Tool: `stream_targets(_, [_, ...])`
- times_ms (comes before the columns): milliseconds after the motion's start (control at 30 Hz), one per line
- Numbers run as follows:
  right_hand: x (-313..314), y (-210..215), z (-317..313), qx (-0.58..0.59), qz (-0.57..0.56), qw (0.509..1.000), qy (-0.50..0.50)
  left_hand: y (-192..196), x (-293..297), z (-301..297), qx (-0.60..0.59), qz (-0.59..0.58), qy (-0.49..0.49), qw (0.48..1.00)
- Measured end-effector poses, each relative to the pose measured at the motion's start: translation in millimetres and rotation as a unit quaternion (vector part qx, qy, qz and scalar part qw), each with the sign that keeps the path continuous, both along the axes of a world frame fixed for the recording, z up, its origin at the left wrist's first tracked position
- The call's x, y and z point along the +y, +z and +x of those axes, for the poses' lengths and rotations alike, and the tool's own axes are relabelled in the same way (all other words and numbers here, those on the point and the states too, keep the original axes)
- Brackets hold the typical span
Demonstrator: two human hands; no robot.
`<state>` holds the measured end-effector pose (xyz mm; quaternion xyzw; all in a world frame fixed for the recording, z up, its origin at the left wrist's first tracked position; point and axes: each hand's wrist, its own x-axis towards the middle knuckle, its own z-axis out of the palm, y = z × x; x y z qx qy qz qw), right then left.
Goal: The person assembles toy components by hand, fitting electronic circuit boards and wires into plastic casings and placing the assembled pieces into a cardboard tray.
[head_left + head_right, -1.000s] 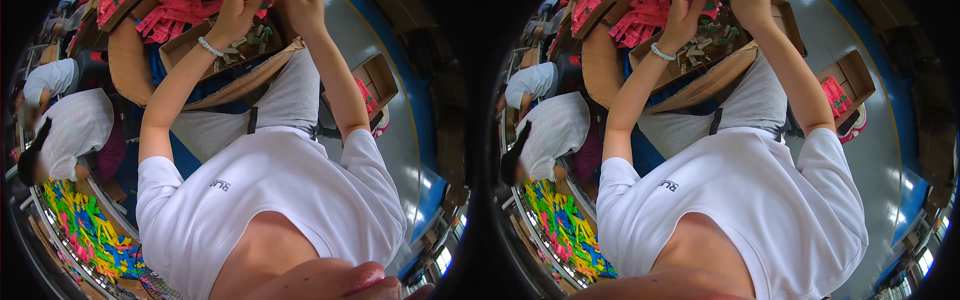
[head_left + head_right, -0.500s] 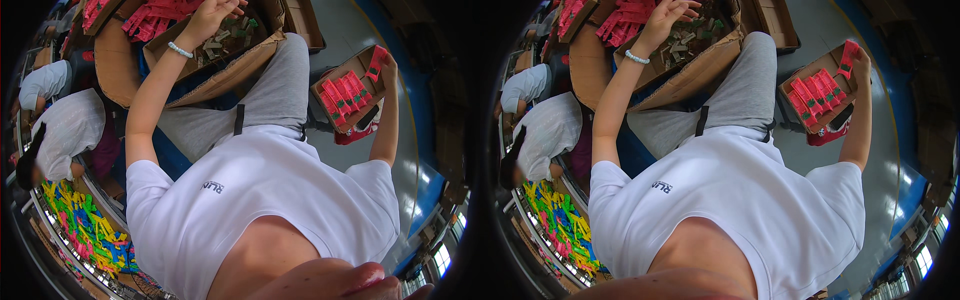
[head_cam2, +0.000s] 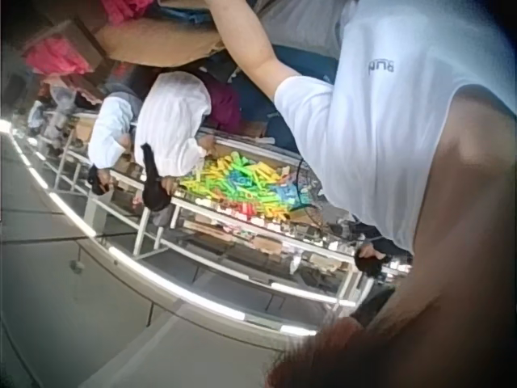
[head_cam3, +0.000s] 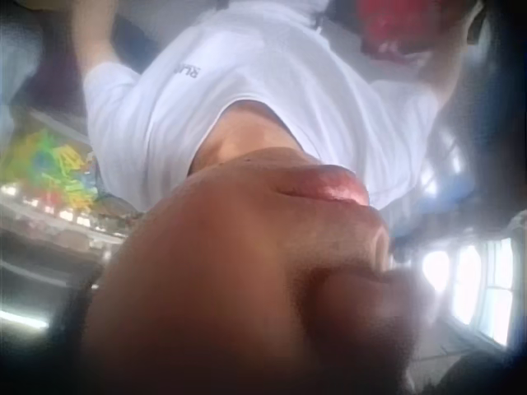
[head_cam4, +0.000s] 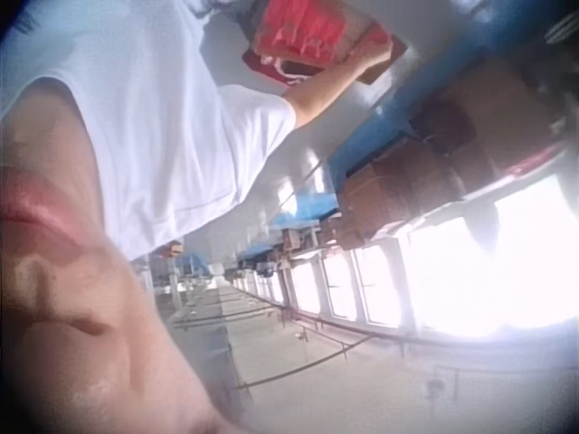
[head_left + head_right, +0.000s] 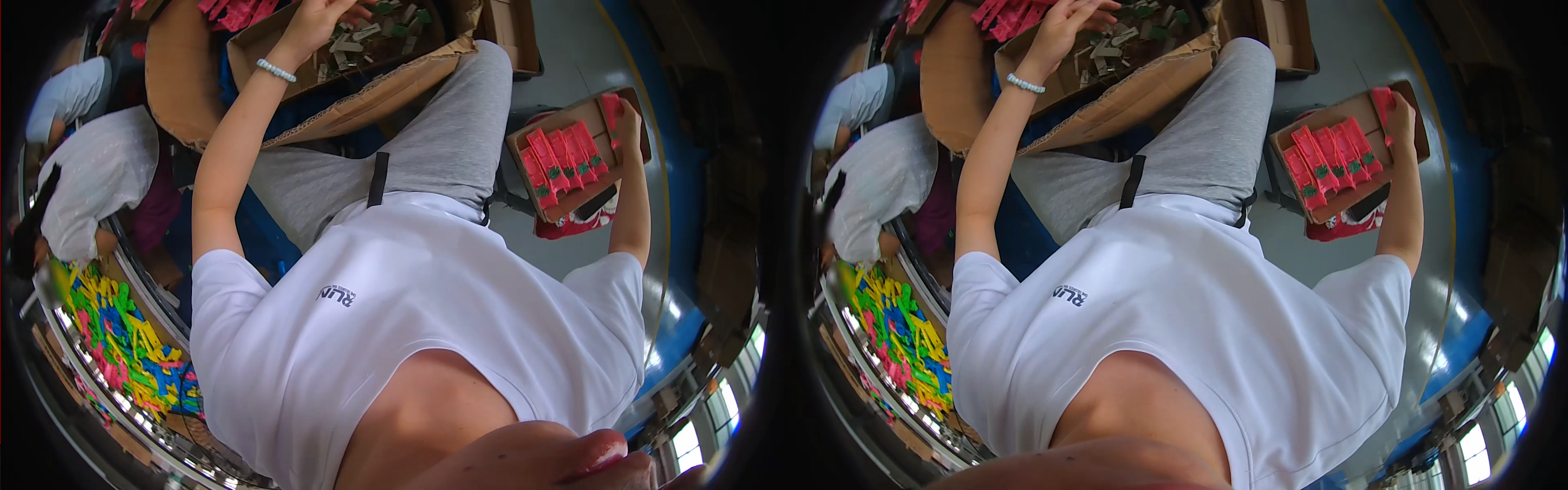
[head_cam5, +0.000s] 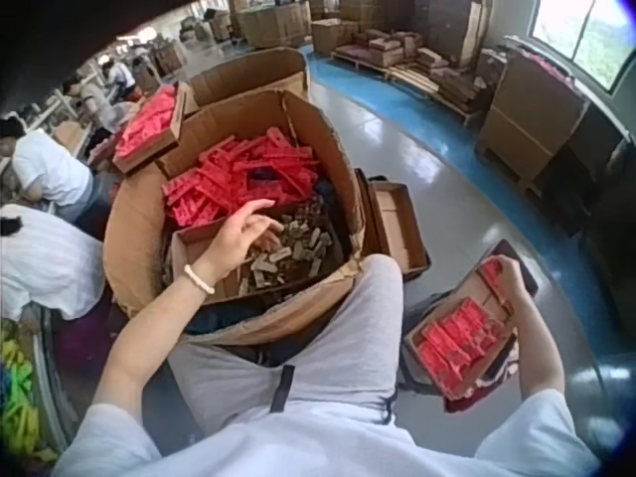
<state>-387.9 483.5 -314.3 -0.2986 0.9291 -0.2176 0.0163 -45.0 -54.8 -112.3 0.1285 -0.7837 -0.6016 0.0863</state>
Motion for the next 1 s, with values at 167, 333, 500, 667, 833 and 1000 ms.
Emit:
stream_targets(167, [53.4,-23.4,1.0,-0.062,0.141,0.983,0.096,-8.6,-40.6,-26.3,0.02,-0.127,0.017,0.992])
stream_targets(333, [40.6,-24.3,33.2,-0.127,0.084,0.988,-0.002,-43.9,-130.0,-46.2,-0.062,-0.241,0.135,0.959])
stream_targets(500, [43.7,-12.5,19.1,-0.16,0.121,0.98,-0.009,-93.8,-176.9,-102.0,-0.042,-0.368,0.167,0.914])
stream_targets(667, [46.8,5.3,27.0,-0.177,0.115,0.975,-0.071,-131.8,-163.4,-207.2,-0.037,-0.309,0.267,0.912])
stream_targets(833, [28.4,45.7,46.7,-0.201,0.121,0.971,-0.052,-178.0,-178.8,-251.3,-0.077,-0.328,0.22,0.915])
stream_targets(1000, [0.1,114.1,61.4,-0.081,0.119,0.989,-0.019,-151.9,-136.4,-256.2,0.084,-0.31,0.334,0.886])
